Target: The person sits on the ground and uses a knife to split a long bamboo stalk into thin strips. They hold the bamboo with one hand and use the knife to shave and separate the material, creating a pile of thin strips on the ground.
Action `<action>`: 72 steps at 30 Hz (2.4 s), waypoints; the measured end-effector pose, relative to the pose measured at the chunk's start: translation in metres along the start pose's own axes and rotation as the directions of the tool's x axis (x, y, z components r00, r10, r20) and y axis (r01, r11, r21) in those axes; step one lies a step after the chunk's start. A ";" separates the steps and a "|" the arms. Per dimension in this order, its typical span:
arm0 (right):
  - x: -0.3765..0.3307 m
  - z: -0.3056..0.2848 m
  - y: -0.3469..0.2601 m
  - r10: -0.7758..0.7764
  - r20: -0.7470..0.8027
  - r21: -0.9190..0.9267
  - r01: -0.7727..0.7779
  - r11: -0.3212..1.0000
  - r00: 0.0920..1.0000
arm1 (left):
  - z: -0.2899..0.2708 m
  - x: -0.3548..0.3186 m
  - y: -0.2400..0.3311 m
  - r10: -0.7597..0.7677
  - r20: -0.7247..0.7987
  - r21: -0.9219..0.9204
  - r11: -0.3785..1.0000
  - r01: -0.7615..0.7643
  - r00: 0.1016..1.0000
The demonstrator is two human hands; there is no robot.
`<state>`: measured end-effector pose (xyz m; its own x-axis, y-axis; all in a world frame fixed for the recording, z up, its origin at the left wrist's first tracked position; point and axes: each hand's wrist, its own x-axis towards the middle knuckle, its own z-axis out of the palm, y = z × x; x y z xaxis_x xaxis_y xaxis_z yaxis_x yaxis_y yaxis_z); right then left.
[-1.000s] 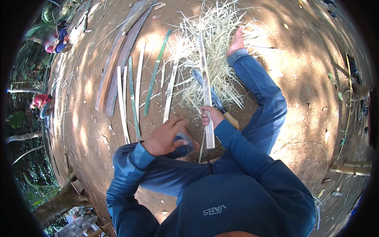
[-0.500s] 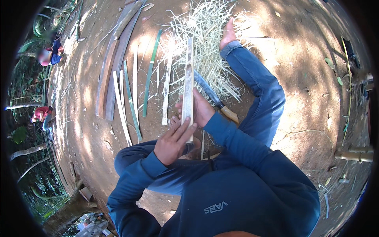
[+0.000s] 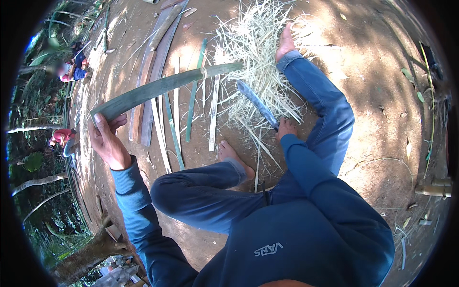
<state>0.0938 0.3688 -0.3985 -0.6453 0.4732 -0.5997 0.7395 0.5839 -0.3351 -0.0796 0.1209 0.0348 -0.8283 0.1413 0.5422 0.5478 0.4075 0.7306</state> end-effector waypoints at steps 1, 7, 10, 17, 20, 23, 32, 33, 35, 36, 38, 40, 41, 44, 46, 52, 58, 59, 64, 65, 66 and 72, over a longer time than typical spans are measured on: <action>0.003 0.002 0.003 0.001 0.012 0.003 -0.001 1.000 1.000 | -0.007 0.002 -0.002 0.004 -0.011 0.021 1.000 -0.003 1.000; -0.018 0.002 -0.011 -0.136 0.087 0.363 0.096 0.927 0.987 | -0.046 0.019 0.005 0.037 -0.071 0.017 0.999 -0.036 0.997; -0.047 -0.012 -0.022 -0.168 0.296 0.791 -0.142 0.595 0.940 | -0.060 0.025 -0.001 0.024 -0.037 -0.001 1.000 -0.024 0.999; -0.141 -0.074 -0.038 -0.386 0.529 0.753 -0.628 -0.196 0.756 | -0.080 0.044 -0.018 -0.008 -0.062 -0.069 0.998 0.003 0.998; -0.169 -0.090 -0.038 -0.354 0.519 0.773 -0.604 -0.195 0.778 | -0.058 0.034 -0.032 -0.024 -0.037 -0.057 0.998 0.022 0.999; -0.198 -0.107 -0.046 -0.344 0.399 0.880 -0.461 -0.118 0.850 | -0.044 0.028 -0.041 -0.022 -0.020 -0.078 0.997 0.020 1.000; -0.183 -0.108 -0.077 -0.581 -0.246 0.822 0.485 0.300 0.776 | -0.084 0.021 -0.022 0.115 0.122 -0.188 0.978 -0.091 0.986; -0.185 -0.110 -0.083 -0.595 -0.230 0.782 0.510 0.358 0.770 | -0.081 0.013 -0.025 0.081 0.047 -0.112 0.991 -0.075 0.996; -0.193 -0.128 -0.097 -0.621 -0.197 0.686 0.559 0.465 0.759 | -0.078 0.003 -0.024 0.160 0.078 -0.102 0.983 -0.151 0.984; -0.194 -0.135 -0.104 -0.640 -0.253 0.680 0.604 0.415 0.725 | -0.078 -0.001 -0.021 0.153 0.135 -0.154 0.979 -0.132 0.979; -0.194 -0.127 -0.108 -0.676 -0.280 0.580 0.681 0.446 0.681 | -0.083 -0.008 -0.023 0.128 0.212 -0.252 0.965 -0.072 0.969; -0.191 -0.104 -0.116 -0.687 -0.389 0.535 0.758 0.374 0.613 | -0.084 -0.014 -0.021 0.129 0.131 -0.269 0.959 -0.090 0.983; -0.188 -0.094 -0.119 -0.687 -0.445 0.502 0.795 0.341 0.575 | -0.082 -0.016 -0.021 0.127 0.095 -0.280 0.955 -0.096 0.987; -0.189 -0.093 -0.120 -0.685 -0.421 0.461 0.791 0.402 0.594 | -0.085 -0.027 -0.025 0.142 0.026 -0.230 0.964 -0.132 0.990; -0.187 -0.102 -0.118 -0.667 -0.322 0.494 0.720 0.487 0.672 | -0.091 -0.032 -0.026 0.140 -0.007 -0.235 0.962 -0.137 0.990; -0.147 -0.074 -0.101 -0.537 -0.209 0.445 0.569 0.692 0.817 | -0.104 -0.033 -0.038 0.095 -0.024 -0.240 0.966 -0.098 0.995; -0.138 -0.064 -0.097 -0.517 -0.270 0.427 0.583 0.691 0.812 | -0.100 -0.036 -0.038 0.091 -0.064 -0.228 0.968 -0.104 0.994; -0.128 -0.055 -0.091 -0.479 -0.296 0.439 0.563 0.700 0.826 | -0.100 -0.034 -0.039 0.090 -0.056 -0.230 0.968 -0.101 0.994; -0.141 -0.070 -0.083 -0.545 -0.166 0.380 0.564 0.733 0.822 | -0.095 -0.041 -0.034 0.114 -0.091 -0.187 0.974 -0.129 0.989; -0.146 -0.075 -0.084 -0.562 -0.136 0.358 0.569 0.740 0.816 | -0.093 -0.042 -0.033 0.114 -0.103 -0.176 0.976 -0.131 0.988; -0.143 -0.071 -0.084 -0.548 -0.162 0.379 0.564 0.733 0.821 | -0.090 -0.040 -0.030 0.123 -0.107 -0.174 0.975 -0.140 0.987; -0.134 -0.070 -0.085 -0.529 -0.162 0.427 0.543 0.723 0.833 | -0.088 -0.043 -0.029 0.132 -0.102 -0.192 0.970 -0.150 0.986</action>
<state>0.1043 0.3019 -0.2391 -0.9598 0.1924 -0.2044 0.2666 0.3972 -0.8782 -0.0496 0.0238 0.0269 -0.7322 0.1010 0.6735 0.6781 0.2006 0.7071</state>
